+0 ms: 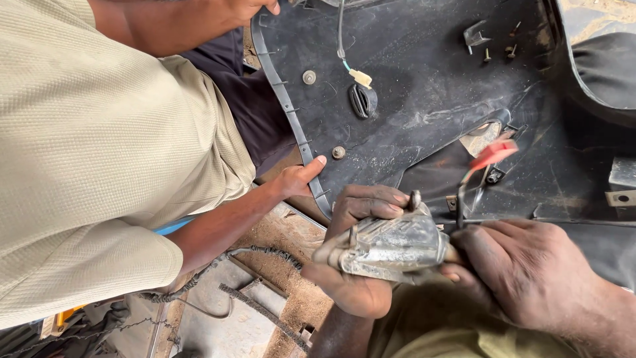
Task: The person removes a light assembly from a plastic panel using a screwdriver, then detaches the bulb and wiring. Finally, they reinsert the bulb into the housing and secure the assembly back onto the panel.
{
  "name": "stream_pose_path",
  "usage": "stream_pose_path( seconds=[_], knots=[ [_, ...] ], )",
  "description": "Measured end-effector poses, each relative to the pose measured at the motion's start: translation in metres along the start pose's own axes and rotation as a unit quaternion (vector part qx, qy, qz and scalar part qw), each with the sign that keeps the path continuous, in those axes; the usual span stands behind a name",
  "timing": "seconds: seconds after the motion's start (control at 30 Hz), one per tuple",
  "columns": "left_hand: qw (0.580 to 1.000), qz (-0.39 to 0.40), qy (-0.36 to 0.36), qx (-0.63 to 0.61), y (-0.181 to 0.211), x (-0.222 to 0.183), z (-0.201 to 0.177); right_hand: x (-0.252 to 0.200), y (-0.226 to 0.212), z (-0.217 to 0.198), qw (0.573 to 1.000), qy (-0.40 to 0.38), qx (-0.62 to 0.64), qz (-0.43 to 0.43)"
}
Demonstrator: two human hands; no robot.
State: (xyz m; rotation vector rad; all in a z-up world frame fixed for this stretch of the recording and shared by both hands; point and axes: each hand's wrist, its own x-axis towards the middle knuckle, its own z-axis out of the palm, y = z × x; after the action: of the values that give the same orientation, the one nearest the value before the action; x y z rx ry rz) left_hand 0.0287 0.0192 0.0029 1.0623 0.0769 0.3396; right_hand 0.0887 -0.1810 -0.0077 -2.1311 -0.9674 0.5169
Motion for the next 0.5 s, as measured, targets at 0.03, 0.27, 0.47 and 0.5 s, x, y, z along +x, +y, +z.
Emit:
stream_pose_path(
  seconds=[0.03,0.27,0.47,0.5],
  knots=[
    [0.999,-0.018,0.008,-0.026,-0.002,0.000,-0.002,0.002,-0.003,-0.001,0.996,0.053,0.003,-0.067],
    [0.998,-0.031,0.047,0.010,-0.006,0.002,-0.008,-0.002,-0.008,0.014,0.990,0.121,0.003,-0.074],
    [0.990,-0.123,0.057,-0.044,0.007,-0.003,0.003,-0.002,-0.060,-0.015,0.980,0.114,-0.158,0.035],
    [0.989,-0.123,0.062,-0.045,0.014,-0.005,0.013,-0.003,-0.067,-0.019,0.981,0.109,-0.158,0.034]
  ],
)
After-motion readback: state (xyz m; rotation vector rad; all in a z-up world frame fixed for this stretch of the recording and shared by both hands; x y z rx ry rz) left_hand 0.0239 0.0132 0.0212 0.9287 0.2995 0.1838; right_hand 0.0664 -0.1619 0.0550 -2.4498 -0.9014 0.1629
